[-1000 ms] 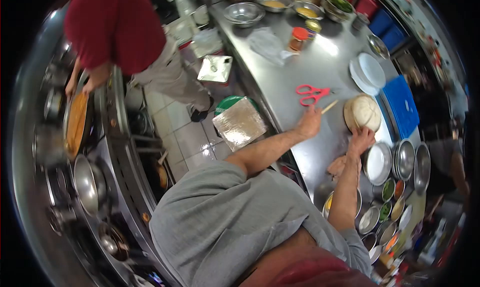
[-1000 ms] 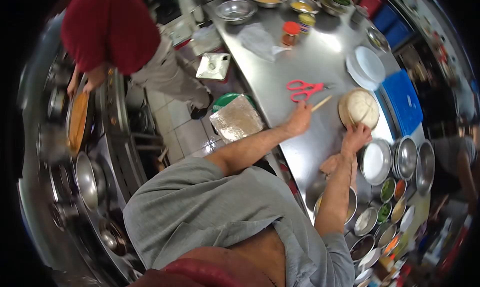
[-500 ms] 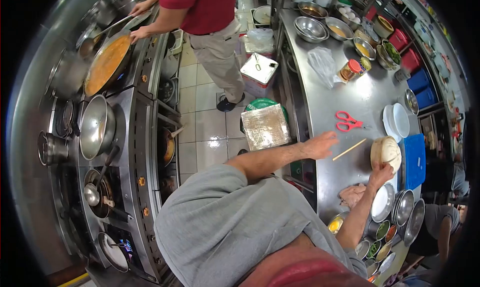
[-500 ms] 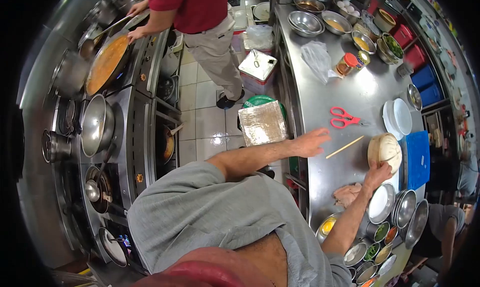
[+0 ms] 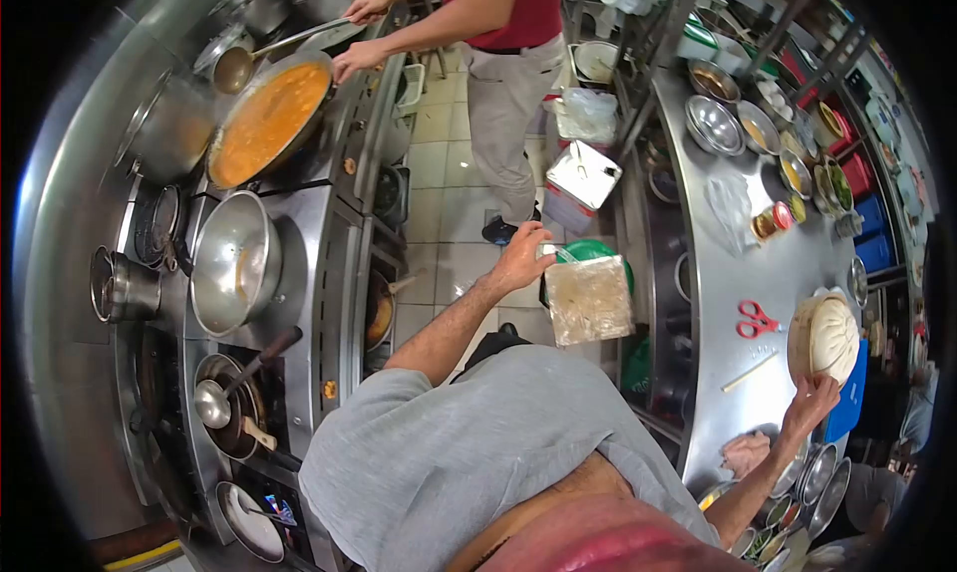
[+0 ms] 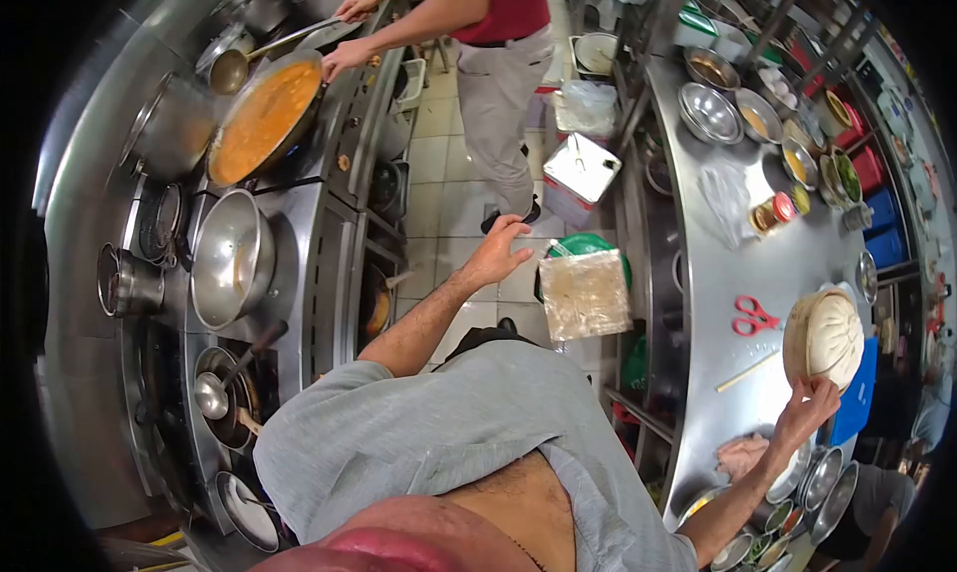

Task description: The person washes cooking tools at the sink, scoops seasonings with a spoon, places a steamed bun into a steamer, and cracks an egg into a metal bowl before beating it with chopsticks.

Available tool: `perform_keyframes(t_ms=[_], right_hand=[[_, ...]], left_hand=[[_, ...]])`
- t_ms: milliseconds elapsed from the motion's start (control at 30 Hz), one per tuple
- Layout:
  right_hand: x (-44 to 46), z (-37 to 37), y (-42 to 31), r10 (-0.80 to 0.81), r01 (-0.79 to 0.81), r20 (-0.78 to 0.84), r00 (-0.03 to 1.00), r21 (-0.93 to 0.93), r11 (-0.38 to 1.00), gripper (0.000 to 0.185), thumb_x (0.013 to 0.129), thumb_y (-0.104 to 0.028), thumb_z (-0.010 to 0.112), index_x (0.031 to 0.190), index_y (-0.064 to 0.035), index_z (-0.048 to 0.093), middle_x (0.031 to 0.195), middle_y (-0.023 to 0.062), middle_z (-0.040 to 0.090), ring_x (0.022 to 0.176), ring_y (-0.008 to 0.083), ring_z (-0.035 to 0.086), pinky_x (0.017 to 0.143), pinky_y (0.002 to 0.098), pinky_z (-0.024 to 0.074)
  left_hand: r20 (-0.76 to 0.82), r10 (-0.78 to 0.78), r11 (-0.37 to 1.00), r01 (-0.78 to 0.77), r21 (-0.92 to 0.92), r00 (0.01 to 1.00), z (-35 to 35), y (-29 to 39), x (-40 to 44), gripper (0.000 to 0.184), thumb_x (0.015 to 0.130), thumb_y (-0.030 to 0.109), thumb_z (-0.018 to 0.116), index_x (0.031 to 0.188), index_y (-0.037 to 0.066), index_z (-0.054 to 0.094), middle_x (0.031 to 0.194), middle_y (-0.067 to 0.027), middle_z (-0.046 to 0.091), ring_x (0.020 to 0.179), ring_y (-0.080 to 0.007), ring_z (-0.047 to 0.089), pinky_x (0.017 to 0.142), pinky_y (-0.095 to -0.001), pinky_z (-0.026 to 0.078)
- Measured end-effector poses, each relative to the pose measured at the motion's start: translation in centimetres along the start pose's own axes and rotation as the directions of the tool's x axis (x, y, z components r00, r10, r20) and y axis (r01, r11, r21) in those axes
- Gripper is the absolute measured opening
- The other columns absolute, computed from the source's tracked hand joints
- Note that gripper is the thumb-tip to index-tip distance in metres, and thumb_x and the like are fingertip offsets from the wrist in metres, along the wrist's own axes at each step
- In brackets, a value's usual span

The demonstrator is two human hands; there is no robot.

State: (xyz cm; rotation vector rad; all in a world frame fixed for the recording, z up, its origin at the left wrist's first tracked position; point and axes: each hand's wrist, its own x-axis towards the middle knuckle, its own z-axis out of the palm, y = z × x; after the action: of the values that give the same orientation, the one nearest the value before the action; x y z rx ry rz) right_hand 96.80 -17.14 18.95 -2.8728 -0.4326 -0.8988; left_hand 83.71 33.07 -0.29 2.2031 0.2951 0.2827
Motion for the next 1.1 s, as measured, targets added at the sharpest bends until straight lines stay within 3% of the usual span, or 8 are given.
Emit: perform_keyframes(t_ms=[167,233,500,633,733,833,1033,1100], right_hand=[[5.0,0.3,-11.1,-0.114,0.105,0.028,0.993,0.220,0.970,0.024,0.069,-0.005,0.069,0.083,-0.0016,0.050,0.088,0.0117,0.051,0.088,0.0301,0.044,0.080,0.0394,0.0364],[7.1,0.8,-15.7,-0.200,0.192,-0.013,0.980,0.343,0.920,0.026,0.067,-0.004,0.070,0.083,-0.0020,0.050,0.089,0.0108,0.052,0.090,0.0296,0.046,0.080,0.0378,0.0377],[15.5,4.8,-31.4,-0.503,0.495,-0.146,0.852,0.541,0.680,0.031,0.060,-0.004,0.073,0.079,-0.0030,0.049,0.087,0.0098,0.051,0.088,0.0290,0.046,0.079,0.0374,0.0383],[20.0,7.0,-37.5,-0.635,0.619,-0.220,0.740,0.591,0.517,0.033,0.057,-0.005,0.074,0.079,-0.0024,0.049,0.087,0.0098,0.050,0.088,0.0293,0.046,0.077,0.0373,0.0388],[23.6,9.0,-41.4,-0.719,0.685,-0.282,0.635,0.636,0.355,0.032,0.056,-0.005,0.073,0.077,-0.0018,0.049,0.085,0.0101,0.049,0.087,0.0296,0.047,0.076,0.0383,0.0398],[27.2,10.6,-45.3,-0.764,0.703,-0.335,0.552,0.680,0.209,0.032,0.055,-0.005,0.073,0.076,-0.0021,0.050,0.085,0.0103,0.049,0.086,0.0300,0.047,0.075,0.0382,0.0402],[33.8,13.5,-52.9,-0.828,0.717,-0.416,0.376,0.696,-0.025,0.030,0.057,-0.007,0.072,0.078,-0.0022,0.052,0.084,0.0099,0.049,0.085,0.0310,0.046,0.074,0.0387,0.0410],[35.3,14.2,-55.4,-0.835,0.696,-0.445,0.323,0.709,-0.108,0.030,0.056,-0.007,0.072,0.078,-0.0020,0.052,0.084,0.0096,0.049,0.085,0.0307,0.046,0.075,0.0390,0.0411]], left_hand=[[-0.159,0.030,0.999,-0.027,0.023,0.987,-7.9,-2.4,1.7,0.038,0.075,0.014,0.066,0.108,0.002,0.050,0.121,-0.0190,0.039,0.115,-0.0333,0.040,0.096,-0.0377,0.035],[-0.231,-0.038,0.999,0.035,-0.018,0.972,-10.6,-2.2,2.3,0.037,0.078,0.018,0.065,0.110,0.005,0.051,0.125,-0.0132,0.037,0.115,-0.0280,0.041,0.089,-0.0375,0.043],[-0.383,-0.032,0.991,-0.019,-0.130,0.923,-17.6,-0.3,5.8,0.038,0.076,0.018,0.065,0.108,0.004,0.052,0.123,-0.0166,0.039,0.117,-0.0305,0.038,0.096,-0.0380,0.035],[-0.438,-0.025,0.992,-0.031,-0.122,0.899,-21.8,0.7,9.1,0.034,0.078,0.020,0.065,0.108,0.008,0.054,0.126,-0.0109,0.038,0.116,-0.0230,0.040,0.087,-0.0348,0.043],[-0.580,0.110,0.991,-0.134,0.001,0.807,-25.9,1.3,11.7,0.028,0.077,0.016,0.066,0.102,0.005,0.056,0.119,-0.0102,0.044,0.105,-0.0198,0.048,0.081,-0.0308,0.045],[-0.771,0.183,0.975,-0.215,0.062,0.610,-31.5,3.5,13.8,0.020,0.075,0.015,0.068,0.090,0.004,0.059,0.101,-0.0087,0.052,0.095,-0.0202,0.050,0.076,-0.0299,0.044],[-0.867,0.395,0.919,-0.133,0.372,0.304,-43.3,4.9,17.0,0.020,0.075,0.016,0.068,0.088,0.004,0.060,0.094,-0.0051,0.054,0.087,-0.0169,0.051,0.071,-0.0286,0.044],[-0.885,0.368,0.927,-0.041,0.372,0.285,-47.1,5.2,17.9,0.023,0.074,0.018,0.070,0.089,0.004,0.060,0.095,-0.0057,0.054,0.083,-0.0152,0.053,0.071,-0.0279,0.044]])
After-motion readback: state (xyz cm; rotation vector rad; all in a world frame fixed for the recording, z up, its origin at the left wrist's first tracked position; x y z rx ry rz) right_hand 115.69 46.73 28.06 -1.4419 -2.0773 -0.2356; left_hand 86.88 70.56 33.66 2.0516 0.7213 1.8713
